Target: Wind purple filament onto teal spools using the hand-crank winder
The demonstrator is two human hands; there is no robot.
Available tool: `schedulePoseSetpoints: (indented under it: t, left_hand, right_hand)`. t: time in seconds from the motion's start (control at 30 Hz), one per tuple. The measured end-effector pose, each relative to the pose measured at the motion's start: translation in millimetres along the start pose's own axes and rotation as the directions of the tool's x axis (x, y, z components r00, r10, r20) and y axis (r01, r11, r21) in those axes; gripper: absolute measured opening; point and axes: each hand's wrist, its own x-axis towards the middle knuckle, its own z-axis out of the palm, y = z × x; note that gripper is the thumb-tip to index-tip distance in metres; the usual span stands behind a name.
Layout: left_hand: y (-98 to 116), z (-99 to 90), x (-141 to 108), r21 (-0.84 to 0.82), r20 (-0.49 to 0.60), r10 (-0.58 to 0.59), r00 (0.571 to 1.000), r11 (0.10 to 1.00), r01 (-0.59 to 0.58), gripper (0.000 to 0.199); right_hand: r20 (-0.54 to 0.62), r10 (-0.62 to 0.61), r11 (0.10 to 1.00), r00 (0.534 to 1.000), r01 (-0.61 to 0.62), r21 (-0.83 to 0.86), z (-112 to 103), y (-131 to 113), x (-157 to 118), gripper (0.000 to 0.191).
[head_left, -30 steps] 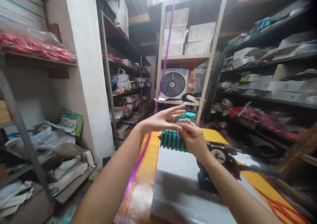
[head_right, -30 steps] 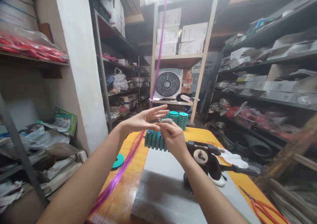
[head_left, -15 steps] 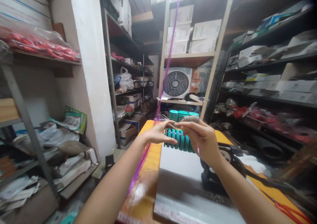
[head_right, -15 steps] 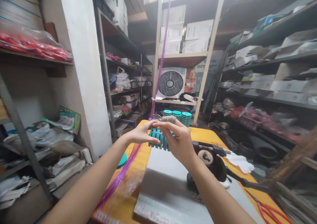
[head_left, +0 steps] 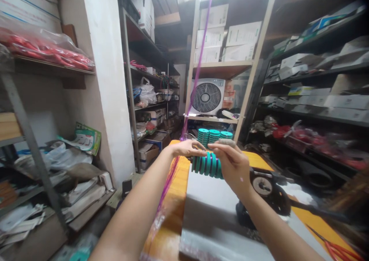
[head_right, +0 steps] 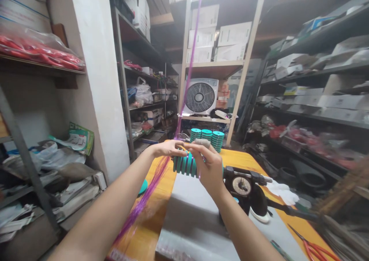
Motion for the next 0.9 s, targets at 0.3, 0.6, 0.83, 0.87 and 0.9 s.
schedulePoseSetpoints:
  t: [0.3, 0.6, 0.83, 0.87, 0.9]
  left_hand:
    - [-2.7, 6.5, 5.8, -0.143, -0.013, 0.167, 0.986, 0.976, -0.167, 0.067]
    - [12.8, 43.4, 13.7, 0.08, -0.423, 0.126, 0.897, 0.992, -0.102, 0.045]
    - [7.6, 49.7, 20.5, 0.021, -0.501, 0.085, 0.861, 0.996, -0.085, 0.046]
    - [7.5, 49.3, 21.0, 0.013, -0.5, 0.082, 0.862, 0.996, -0.087, 0.045]
    - [7.3, 49.0, 21.6, 0.005, -0.499, 0.08, 0.863, 0.996, -0.089, 0.044]
  right_hand:
    - [-0.056, 0.073, 0.997, 0.996, -0.073, -0.012, 8.2, 16.6, 19.4, 0.016]
    - [-0.023, 0.136, 0.987, 0.99, -0.138, -0.082, 14.4, 29.0, 43.0, 0.022]
    - [-0.008, 0.154, 0.973, 0.988, -0.154, -0.175, 13.7, 29.8, 44.5, 0.026]
    - [0.002, 0.157, 0.97, 0.988, -0.154, -0.187, 12.1, 29.1, 44.1, 0.026]
    - [0.009, 0.159, 0.968, 0.987, -0.154, -0.197, 10.1, 28.4, 43.8, 0.025]
